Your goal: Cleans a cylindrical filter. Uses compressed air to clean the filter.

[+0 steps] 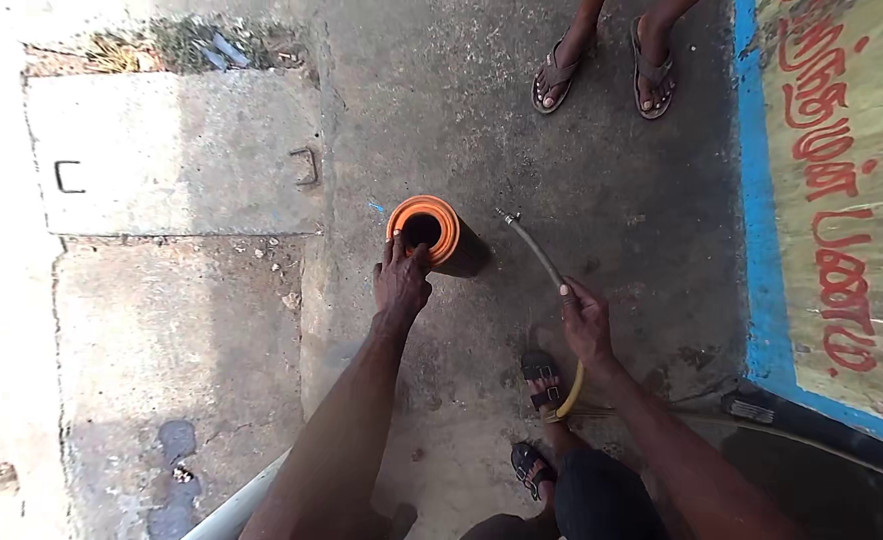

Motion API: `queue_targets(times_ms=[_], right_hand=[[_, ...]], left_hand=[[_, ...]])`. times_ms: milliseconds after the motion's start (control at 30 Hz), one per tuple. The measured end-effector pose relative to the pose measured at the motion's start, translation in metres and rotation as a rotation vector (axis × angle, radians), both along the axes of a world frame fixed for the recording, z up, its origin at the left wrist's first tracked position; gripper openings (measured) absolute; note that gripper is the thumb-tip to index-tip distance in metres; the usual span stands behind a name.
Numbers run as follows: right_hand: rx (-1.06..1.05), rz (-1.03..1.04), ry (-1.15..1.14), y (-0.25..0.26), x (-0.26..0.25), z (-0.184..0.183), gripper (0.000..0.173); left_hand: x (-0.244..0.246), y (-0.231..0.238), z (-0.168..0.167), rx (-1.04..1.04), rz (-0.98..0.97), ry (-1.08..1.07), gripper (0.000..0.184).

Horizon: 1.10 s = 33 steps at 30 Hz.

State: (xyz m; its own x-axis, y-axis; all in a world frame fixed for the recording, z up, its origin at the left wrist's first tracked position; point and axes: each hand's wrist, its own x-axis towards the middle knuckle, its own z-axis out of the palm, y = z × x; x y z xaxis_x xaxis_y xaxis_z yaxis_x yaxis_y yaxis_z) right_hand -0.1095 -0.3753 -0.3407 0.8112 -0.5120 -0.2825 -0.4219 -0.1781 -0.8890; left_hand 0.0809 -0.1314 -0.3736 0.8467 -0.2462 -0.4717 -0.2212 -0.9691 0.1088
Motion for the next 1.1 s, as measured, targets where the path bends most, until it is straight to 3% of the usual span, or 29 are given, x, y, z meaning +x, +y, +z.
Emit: queue_targets(times_ms=[100, 233, 400, 500, 567, 700, 800, 1100], right_hand=[[-0.006, 0.125, 0.033, 0.009, 0.000, 0.014, 0.030], [-0.211, -0.043, -0.171, -0.025, 0.002, -0.020, 0.035], [-0.228, 0.430, -0.250, -0.029, 0.024, -0.043, 0.031], [-0.307, 0.399, -0.296, -0.044, 0.031, -0.060, 0.032], [-0.369, 0.511, -0.340, -0.055, 0.030, -0.067, 0.033], [-0.593, 0.551, -0.273, -0.066, 0.027, -0.055, 0.037], [-0.624, 0.672, -0.269, -0.056, 0.021, -0.054, 0.035], [-0.748, 0.603, -0.128, -0.035, -0.010, -0.064, 0.037]], left_hand=[[0.028, 0.011, -0.005, -0.098, -0.013, 0.000, 0.048], [0.065, 0.023, -0.007, -0.269, -0.114, -0.022, 0.040], [0.072, 0.016, -0.010, -0.307, -0.222, -0.113, 0.037], [0.063, 0.015, -0.015, -0.261, -0.189, -0.172, 0.035], [0.054, 0.015, -0.017, -0.237, -0.182, -0.215, 0.034], [0.029, 0.012, -0.021, -0.211, -0.154, -0.236, 0.031], [0.015, 0.009, -0.019, -0.194, -0.143, -0.244, 0.030], [-0.024, -0.002, -0.033, -0.185, -0.129, -0.312, 0.028]])
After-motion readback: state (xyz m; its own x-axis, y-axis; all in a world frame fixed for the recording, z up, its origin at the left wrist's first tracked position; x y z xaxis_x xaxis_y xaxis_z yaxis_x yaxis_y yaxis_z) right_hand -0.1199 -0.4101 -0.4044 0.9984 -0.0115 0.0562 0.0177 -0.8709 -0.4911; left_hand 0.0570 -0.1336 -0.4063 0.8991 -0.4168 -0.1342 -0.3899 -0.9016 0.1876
